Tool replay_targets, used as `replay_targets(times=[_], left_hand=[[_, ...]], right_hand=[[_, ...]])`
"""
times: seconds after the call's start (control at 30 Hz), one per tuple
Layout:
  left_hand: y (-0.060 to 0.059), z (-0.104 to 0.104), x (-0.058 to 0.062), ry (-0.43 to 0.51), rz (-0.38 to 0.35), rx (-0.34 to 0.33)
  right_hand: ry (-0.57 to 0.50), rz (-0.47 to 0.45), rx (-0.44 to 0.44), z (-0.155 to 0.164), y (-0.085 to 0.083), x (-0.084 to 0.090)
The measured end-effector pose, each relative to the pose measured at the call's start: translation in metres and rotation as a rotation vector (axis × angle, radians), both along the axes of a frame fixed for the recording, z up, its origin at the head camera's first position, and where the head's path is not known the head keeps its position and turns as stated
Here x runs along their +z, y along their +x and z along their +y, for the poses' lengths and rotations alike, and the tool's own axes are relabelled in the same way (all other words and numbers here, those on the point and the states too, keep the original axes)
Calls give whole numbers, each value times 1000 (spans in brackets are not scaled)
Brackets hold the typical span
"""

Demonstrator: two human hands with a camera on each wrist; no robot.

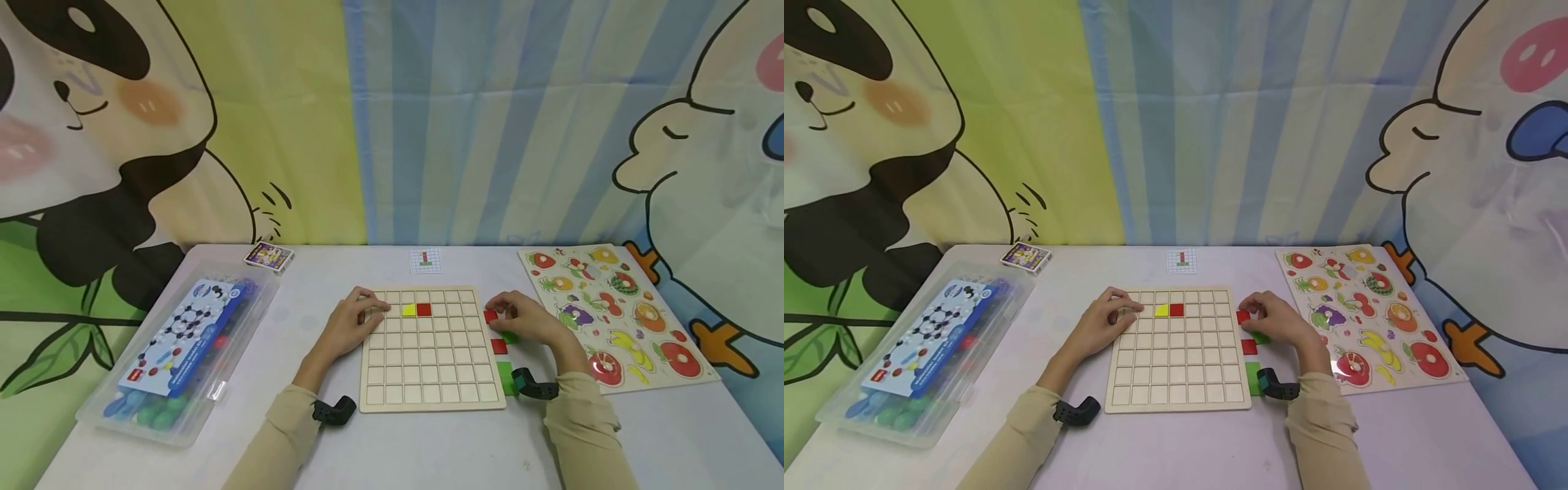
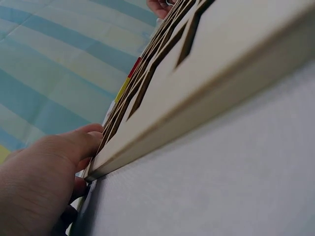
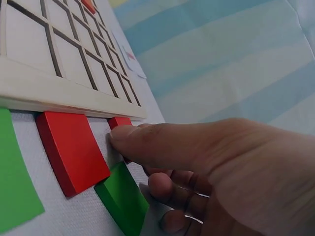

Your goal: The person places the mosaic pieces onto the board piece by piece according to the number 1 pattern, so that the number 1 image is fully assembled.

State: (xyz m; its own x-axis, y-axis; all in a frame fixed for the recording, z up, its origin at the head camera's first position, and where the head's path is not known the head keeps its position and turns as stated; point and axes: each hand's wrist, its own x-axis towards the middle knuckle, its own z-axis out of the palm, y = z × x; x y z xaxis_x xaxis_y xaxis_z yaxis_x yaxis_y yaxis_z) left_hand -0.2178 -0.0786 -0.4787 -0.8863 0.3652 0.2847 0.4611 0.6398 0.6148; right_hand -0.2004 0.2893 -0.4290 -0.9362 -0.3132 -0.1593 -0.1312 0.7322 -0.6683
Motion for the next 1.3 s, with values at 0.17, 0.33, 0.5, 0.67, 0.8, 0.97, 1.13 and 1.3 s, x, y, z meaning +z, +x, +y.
replay_targets(times=[0.17,0.33,0.5,0.67,0.8,0.97,1.13,1.3], left_hand=[[0,1,0,2,-5,1],[1,1,-1,-2,-1,12],[1,1,-2,-8,10,17],[1,0,-2,-8,12,18],[2,1,0,-1,8,17],[2,1,2,7,11,13],[3,1,2,13,18,6],[2,2,0,-12,56,-3]], right_hand=[[13,39,-14,-1,-1,-3],[-12,68,-30,0,-1,-5],[-41,54,-48,-1,-2,-5],[-54,49,-90,-2,-3,-5],[-71,76,-117,-6,-3,-3],[-96,143,-152,-12,-3,0],[-133,174,-144,-23,-3,0],[-184,155,-89,-38,-3,1]])
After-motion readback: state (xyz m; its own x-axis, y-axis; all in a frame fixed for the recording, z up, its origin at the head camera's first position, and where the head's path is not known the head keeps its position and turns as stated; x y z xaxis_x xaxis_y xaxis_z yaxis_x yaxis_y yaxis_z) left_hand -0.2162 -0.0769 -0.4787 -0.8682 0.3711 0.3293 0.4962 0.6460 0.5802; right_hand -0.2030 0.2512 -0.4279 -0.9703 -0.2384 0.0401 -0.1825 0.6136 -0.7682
